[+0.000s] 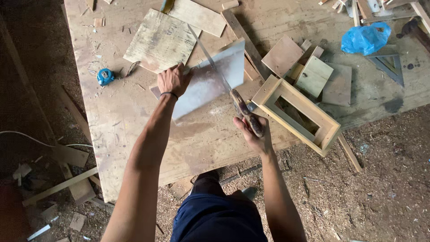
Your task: The person uses a hand saw to cut a rectangular metal sheet placed on a wooden workbench. They hold the sheet steady with one hand while sawing along a marked line with the other, completing the cut and separating the sheet into two pieces.
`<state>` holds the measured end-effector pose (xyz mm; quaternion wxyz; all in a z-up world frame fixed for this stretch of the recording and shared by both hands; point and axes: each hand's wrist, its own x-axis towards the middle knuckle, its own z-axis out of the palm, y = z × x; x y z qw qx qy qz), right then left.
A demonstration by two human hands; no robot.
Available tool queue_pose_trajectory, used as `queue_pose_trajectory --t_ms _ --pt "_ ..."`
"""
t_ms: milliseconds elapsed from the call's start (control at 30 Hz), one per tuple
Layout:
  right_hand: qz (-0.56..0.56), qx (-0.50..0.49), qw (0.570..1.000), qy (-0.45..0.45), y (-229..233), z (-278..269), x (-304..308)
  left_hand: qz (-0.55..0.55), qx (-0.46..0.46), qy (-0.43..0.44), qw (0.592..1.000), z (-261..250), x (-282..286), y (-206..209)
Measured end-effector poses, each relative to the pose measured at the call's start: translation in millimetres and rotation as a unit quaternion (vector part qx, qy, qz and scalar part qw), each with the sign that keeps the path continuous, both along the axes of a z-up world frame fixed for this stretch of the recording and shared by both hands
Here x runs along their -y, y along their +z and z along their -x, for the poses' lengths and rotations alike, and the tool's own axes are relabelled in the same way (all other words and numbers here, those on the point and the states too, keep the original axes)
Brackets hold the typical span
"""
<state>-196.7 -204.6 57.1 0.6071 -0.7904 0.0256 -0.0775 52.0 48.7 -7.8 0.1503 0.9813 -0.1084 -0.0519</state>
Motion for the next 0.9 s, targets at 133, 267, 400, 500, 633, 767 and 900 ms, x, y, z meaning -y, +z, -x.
queue_pose_trajectory --t_ms 133,267,400,500,633,767,900 --pt "-0.001 -0.029 1.000 -0.011 -3.1 1.3 -4.8 0.014 -0.032 0.020 0.999 -1.2 -11.4 0.5" --pt "-0.023 0.027 0.998 -0.052 -8.5 1.1 -12.7 0.085 -0.078 0.057 0.992 3.3 -30.2 -22.7" --pt "-0.059 0.024 0.993 -0.098 -8.8 7.0 -16.8 0.151 -0.154 0.172 0.961 15.0 -39.1 -50.3" --pt "-0.023 0.043 0.991 -0.126 -10.8 8.5 -16.0 0.226 -0.133 0.232 0.937 26.9 -42.0 -71.9" --pt "0.049 0.030 0.986 -0.159 -19.6 12.9 -14.8 0.237 -0.136 0.302 0.913 38.1 -44.1 -98.3" --pt "0.079 -0.028 0.977 -0.197 -36.3 12.2 -18.9 0.263 -0.126 0.326 0.899 51.7 -44.3 -106.0" --pt "0.076 -0.055 0.975 -0.200 -46.9 10.6 -18.6 0.266 -0.139 0.317 0.900 60.1 -49.3 -81.8"
